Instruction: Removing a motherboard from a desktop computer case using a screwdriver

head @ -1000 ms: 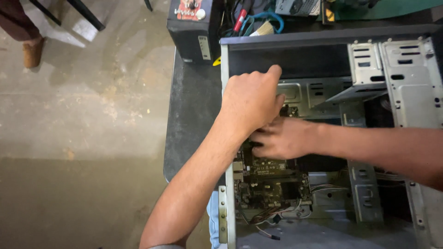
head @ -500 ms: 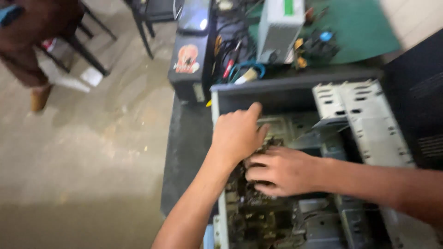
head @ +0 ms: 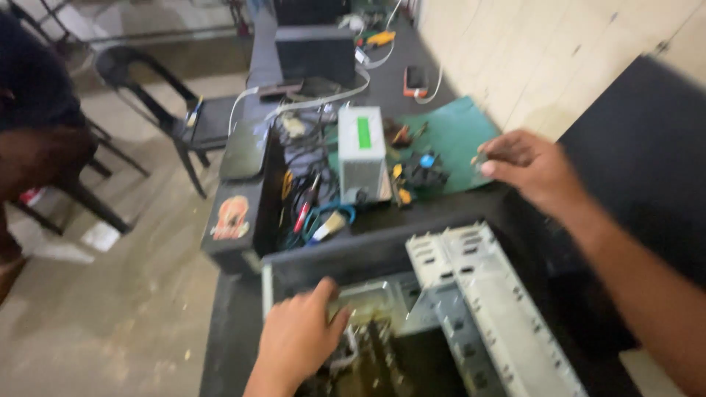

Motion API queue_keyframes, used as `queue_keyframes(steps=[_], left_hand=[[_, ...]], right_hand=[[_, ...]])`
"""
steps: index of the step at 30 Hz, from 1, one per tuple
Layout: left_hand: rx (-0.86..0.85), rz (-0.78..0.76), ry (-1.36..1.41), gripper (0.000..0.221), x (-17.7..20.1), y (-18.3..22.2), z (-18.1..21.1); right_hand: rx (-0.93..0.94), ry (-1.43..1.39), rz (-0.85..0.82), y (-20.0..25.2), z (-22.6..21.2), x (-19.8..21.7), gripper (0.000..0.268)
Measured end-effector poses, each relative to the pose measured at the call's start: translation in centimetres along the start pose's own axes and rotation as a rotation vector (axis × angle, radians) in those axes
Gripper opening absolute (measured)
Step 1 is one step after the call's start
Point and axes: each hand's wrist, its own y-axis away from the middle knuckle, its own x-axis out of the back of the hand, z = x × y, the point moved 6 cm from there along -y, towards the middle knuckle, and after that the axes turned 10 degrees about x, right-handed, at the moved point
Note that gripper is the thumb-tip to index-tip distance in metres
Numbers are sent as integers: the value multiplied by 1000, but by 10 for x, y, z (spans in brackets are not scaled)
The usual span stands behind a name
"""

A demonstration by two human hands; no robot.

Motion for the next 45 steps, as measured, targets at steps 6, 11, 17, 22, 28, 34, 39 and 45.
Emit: queue_keyframes(steps=[6, 11, 17, 22, 28, 34, 39, 45], left_hand=[[125, -171, -132, 39, -20, -22, -12], [250, -423, -169, 35, -19, -21, -7], [253, -455, -181, 34, -30, -18, -13], [198, -518, -192, 33, -37, -19, -10], [135, -558, -162, 38, -54, -17, -15], [137, -578, -182, 46, -48, -14, -8], [105, -555, -188, 41, -53, -15, -14], [126, -554, -206, 41, -56, -16, -15]], right_hand=[[-179, 94, 35, -12, 168, -11, 26], [-208, -84, -19, 3, 254, -56, 27], [-97, -50, 116, 8, 292, -82, 27], [82, 41, 187, 12, 302, -96, 29], [191, 564, 122, 21, 276, -93, 30], [-114, 742, 18, 19, 269, -96, 36], [-9, 902, 9, 18, 247, -108, 42], [9, 949, 5, 17, 250, -109, 50]])
